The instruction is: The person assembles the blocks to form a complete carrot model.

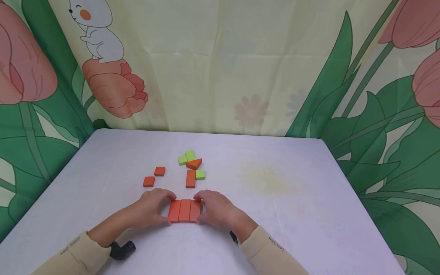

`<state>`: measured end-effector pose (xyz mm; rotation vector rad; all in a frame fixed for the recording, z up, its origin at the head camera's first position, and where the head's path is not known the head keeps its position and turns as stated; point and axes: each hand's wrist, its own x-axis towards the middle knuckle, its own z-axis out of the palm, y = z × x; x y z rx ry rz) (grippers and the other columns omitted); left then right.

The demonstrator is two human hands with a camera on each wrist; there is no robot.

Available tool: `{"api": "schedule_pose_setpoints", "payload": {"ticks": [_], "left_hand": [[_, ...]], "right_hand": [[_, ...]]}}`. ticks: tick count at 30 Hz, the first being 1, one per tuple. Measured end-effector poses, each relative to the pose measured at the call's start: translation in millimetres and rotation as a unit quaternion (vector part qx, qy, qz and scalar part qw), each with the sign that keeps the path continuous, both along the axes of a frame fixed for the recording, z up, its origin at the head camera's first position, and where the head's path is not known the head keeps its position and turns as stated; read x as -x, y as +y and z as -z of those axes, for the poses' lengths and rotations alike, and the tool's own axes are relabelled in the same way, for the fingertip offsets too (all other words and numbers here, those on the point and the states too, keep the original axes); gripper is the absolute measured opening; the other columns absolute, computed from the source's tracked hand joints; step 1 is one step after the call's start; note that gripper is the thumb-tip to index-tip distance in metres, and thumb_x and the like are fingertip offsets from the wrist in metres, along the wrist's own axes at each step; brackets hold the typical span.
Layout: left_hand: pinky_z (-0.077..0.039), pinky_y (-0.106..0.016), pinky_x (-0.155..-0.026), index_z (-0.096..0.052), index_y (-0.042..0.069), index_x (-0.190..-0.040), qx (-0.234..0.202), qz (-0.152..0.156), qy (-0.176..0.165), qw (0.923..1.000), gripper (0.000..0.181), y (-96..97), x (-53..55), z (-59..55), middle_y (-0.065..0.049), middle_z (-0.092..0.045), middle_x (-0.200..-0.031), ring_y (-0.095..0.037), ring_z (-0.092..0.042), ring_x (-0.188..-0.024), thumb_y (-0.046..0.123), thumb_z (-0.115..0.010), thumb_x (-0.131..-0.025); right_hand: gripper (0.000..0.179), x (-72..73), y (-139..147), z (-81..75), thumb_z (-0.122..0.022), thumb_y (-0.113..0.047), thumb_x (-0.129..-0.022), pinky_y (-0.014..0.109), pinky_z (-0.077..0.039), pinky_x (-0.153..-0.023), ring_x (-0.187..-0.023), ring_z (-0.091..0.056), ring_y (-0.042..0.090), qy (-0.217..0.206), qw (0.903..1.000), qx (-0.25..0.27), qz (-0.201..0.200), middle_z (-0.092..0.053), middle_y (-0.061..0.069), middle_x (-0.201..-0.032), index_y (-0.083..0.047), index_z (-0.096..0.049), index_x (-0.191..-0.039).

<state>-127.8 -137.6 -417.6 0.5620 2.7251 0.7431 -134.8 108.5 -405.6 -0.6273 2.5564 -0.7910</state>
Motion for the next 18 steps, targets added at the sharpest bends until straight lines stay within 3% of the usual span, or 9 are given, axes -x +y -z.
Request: {"api": "schedule_pose_setpoints", "payload": {"ticks": [4,8,18], "left_hand": [[-0.037,-0.052,-0.103,-0.060,0.012,-0.127,-0.003,0.009,-0.003,1.0000,0.068,-0.8,4.2,-2.8,0.003,-0.060,-0.119,-0.023,-0.050,-0.121,0.030,-0.093,-0.070],[-0.042,-0.050,-0.102,-0.059,0.010,-0.130,-0.026,0.001,-0.005,0.9996,0.066,-1.2,17.9,-9.4,0.001,-0.059,-0.125,-0.024,-0.050,-0.123,0.032,-0.088,-0.076],[-0.042,-0.051,-0.105,-0.053,0.006,-0.138,-0.062,-0.031,-0.022,0.9973,0.056,-3.8,87.1,-22.3,-0.010,-0.055,-0.135,-0.032,-0.046,-0.128,0.023,-0.076,-0.090]], "right_hand": [[0.055,0.3,0,-0.7,-0.083,-0.019,-0.082,0.039,-0.051,-0.091,-0.109,-0.057,0.021,-0.001,1.0000,-0.001,0.000,-0.061,-0.001,-0.122,-0.010,-0.061,-0.131],[0.055,0.7,0,-1.0,-0.084,-0.021,-0.081,0.039,-0.051,-0.091,-0.109,-0.057,0.020,-0.004,1.0000,-0.004,0.003,-0.061,-0.002,-0.122,-0.011,-0.061,-0.131],[0.057,1.3,-1,-0.6,-0.084,-0.023,-0.081,0.038,-0.051,-0.090,-0.107,-0.056,0.019,-0.014,0.9998,-0.005,0.010,-0.061,-0.002,-0.122,-0.012,-0.061,-0.132]]}}
